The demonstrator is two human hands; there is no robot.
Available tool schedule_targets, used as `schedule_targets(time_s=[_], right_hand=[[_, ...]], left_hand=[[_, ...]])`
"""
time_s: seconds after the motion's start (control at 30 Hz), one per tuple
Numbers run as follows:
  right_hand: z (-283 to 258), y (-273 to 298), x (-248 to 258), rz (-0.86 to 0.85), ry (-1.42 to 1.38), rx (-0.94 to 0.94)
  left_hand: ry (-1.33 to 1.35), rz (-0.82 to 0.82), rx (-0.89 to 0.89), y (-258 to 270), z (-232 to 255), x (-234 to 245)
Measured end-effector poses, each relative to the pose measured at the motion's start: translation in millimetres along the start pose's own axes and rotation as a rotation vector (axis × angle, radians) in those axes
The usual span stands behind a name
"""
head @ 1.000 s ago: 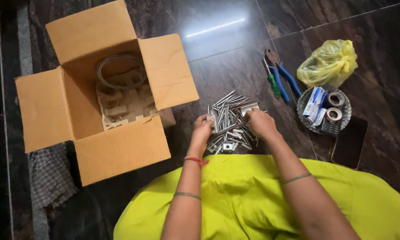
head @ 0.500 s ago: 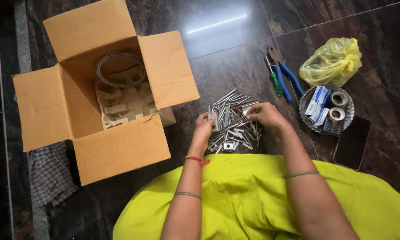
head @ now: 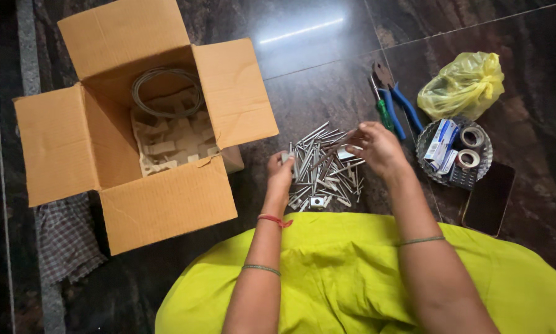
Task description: The person sits on the floor and sorts a pile of metal fasteners and small metal pieces by hand. They pick up items, separate them into small groups, and occasionally place some into a nearby cardboard box.
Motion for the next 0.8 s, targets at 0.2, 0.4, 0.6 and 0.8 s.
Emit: schedule_targets(time_s=[0.2, 0.4, 0.6, 0.8], right_hand=[[15.3, -30.6, 25.5, 0.02, -0.229, 0.029], [8.7, -26.1, 15.3, -0.021, -0.241, 0.068], [0.0, -13.6, -0.1, -0.083, -0.163, 0.1], [14.8, -19.0, -10.9, 0.016, 0.29, 0.153]], left_hand=[[0.126, 0.009, -0.04, 9.5, 20.1, 1.4], [0.143, -0.04, 0.035, 11.8, 23.7, -1.1], [0.15, -0.034, 0.029, 2.1, 5.1, -4.2], [0.049, -0.007, -0.013, -0.5, 5.5, 4.3]])
Point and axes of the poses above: each hand's wrist, its own y-axis away from the middle knuckle, its own x-axis out of the back of the hand, z = x × y, the point moved 5 cm from there along -y, towards the middle knuckle, and after that the axes turned 7 degrees about -x, right-handed, at the moved point
